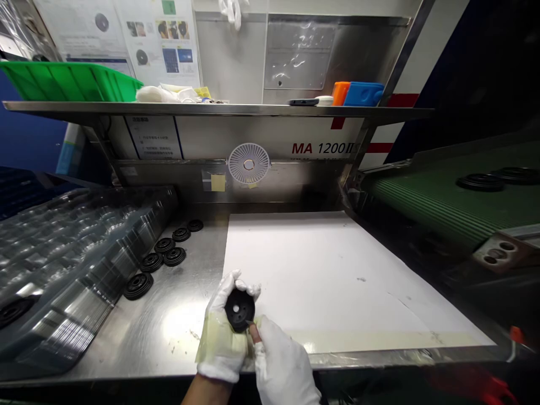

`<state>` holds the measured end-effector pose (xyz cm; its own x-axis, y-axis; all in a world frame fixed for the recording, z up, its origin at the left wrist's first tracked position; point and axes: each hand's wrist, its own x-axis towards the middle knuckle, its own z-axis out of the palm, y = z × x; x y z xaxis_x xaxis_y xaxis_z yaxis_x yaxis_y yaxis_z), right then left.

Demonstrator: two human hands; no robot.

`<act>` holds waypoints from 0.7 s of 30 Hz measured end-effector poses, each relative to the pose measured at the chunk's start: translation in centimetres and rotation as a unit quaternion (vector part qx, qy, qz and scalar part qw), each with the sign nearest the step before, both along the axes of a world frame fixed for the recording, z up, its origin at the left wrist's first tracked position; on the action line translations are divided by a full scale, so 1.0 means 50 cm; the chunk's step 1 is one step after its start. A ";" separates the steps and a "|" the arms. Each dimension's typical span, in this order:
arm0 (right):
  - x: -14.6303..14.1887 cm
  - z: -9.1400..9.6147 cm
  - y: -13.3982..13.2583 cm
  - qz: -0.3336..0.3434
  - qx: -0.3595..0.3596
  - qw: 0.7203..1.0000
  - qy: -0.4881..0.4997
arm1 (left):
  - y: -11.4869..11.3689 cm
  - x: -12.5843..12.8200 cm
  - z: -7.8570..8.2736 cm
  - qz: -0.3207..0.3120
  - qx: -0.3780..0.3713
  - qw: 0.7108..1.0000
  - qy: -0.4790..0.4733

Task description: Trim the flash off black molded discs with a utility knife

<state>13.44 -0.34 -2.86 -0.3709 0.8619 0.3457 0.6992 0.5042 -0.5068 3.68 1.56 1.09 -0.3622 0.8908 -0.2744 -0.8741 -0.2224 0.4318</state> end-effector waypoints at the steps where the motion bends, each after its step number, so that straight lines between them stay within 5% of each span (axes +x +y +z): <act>1: -0.003 0.001 -0.002 0.003 0.007 1.000 0.005 | 0.000 0.001 0.001 0.017 0.005 1.000 0.006; 3: -0.004 0.004 0.000 0.008 0.011 1.000 0.015 | -0.004 -0.002 -0.001 0.031 0.016 0.999 0.029; 8: 0.017 0.008 0.018 0.006 -0.004 1.000 0.024 | -0.011 -0.016 -0.012 -0.095 0.007 0.995 0.002; 17: -0.001 -0.004 -0.001 0.000 0.025 1.000 0.002 | 0.007 0.005 -0.005 0.018 0.006 1.000 -0.010; 21: 0.009 -0.001 0.009 0.001 0.012 1.000 0.003 | -0.007 -0.006 -0.015 -0.044 0.007 0.999 0.021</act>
